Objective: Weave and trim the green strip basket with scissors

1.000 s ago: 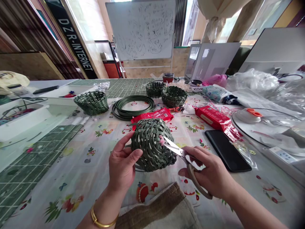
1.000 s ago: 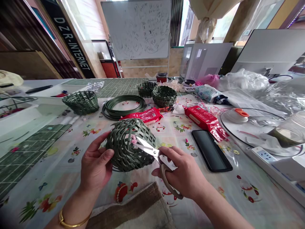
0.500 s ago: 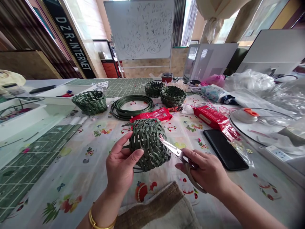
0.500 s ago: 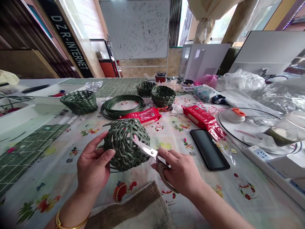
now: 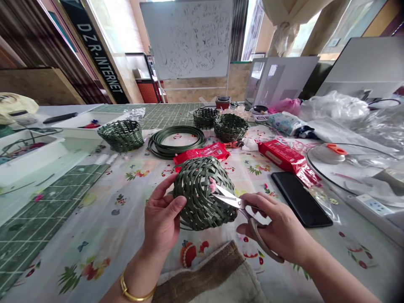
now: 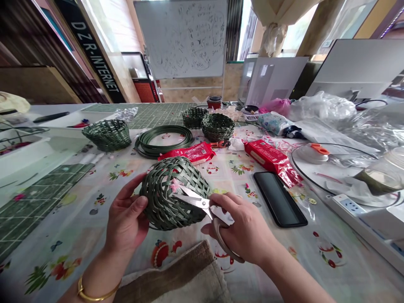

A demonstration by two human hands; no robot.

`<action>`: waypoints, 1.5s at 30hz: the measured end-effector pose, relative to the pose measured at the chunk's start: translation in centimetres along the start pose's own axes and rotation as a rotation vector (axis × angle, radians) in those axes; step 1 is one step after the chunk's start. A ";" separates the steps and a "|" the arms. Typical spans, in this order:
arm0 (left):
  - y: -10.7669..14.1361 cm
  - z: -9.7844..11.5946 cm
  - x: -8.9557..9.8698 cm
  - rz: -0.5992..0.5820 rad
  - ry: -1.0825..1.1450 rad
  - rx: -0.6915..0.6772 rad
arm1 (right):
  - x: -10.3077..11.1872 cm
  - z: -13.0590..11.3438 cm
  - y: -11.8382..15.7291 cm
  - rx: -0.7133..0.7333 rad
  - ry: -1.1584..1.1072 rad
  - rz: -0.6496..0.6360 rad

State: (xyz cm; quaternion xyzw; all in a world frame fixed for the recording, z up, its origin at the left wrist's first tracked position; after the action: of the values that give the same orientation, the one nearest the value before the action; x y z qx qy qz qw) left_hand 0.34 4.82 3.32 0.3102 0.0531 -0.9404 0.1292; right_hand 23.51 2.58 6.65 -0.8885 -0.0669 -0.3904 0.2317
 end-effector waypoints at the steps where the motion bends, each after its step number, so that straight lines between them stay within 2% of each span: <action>1: 0.1 0.0 0.0 0.000 0.000 0.003 | 0.1 -0.2 0.0 0.038 0.030 0.025; 8: 0.2 -0.3 -0.1 0.003 -0.003 0.023 | 0.2 -0.3 0.6 0.184 0.125 0.151; 15: 0.1 -0.4 0.3 0.028 -0.009 0.022 | 0.3 -0.4 0.3 0.105 0.116 0.105; 20: 0.0 -0.2 0.6 0.067 -0.013 -0.012 | 0.9 -0.5 0.5 0.141 0.161 0.192; 24: 0.3 0.1 0.3 0.066 -0.021 -0.028 | 0.7 -0.5 0.6 0.160 0.119 0.180; 33: 0.3 0.5 0.3 0.075 -0.068 -0.065 | 0.6 -0.9 0.9 0.258 0.208 0.165; 36: 0.4 0.6 -0.2 -0.007 -0.035 -0.049 | 0.9 -1.2 0.8 0.363 0.088 0.125; 39: 0.6 0.6 -0.8 -0.097 -0.019 -0.015 | 0.9 -1.0 0.7 0.434 -0.146 0.030; 41: 0.7 0.9 -1.0 -0.126 -0.018 0.003 | 0.2 -0.2 0.6 0.371 -0.327 -0.058; 45: 0.8 1.5 -1.2 -0.151 -0.005 0.036 | -2.7 1.6 1.2 0.105 -0.594 -0.225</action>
State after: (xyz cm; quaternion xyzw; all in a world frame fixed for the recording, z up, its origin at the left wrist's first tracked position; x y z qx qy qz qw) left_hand 0.64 4.00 5.21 0.3053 0.0589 -0.9490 0.0526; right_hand 23.04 2.47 3.32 -0.9375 -0.2496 -0.1330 0.2027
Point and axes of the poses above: each hand's wrist, its own y-axis away from the middle knuckle, its own x-axis out of the back of the hand, z = x × y, the point moved 8 cm from there along -y, towards the middle knuckle, and after that the axes turned 3 degrees about z, right-handed, at the moved point
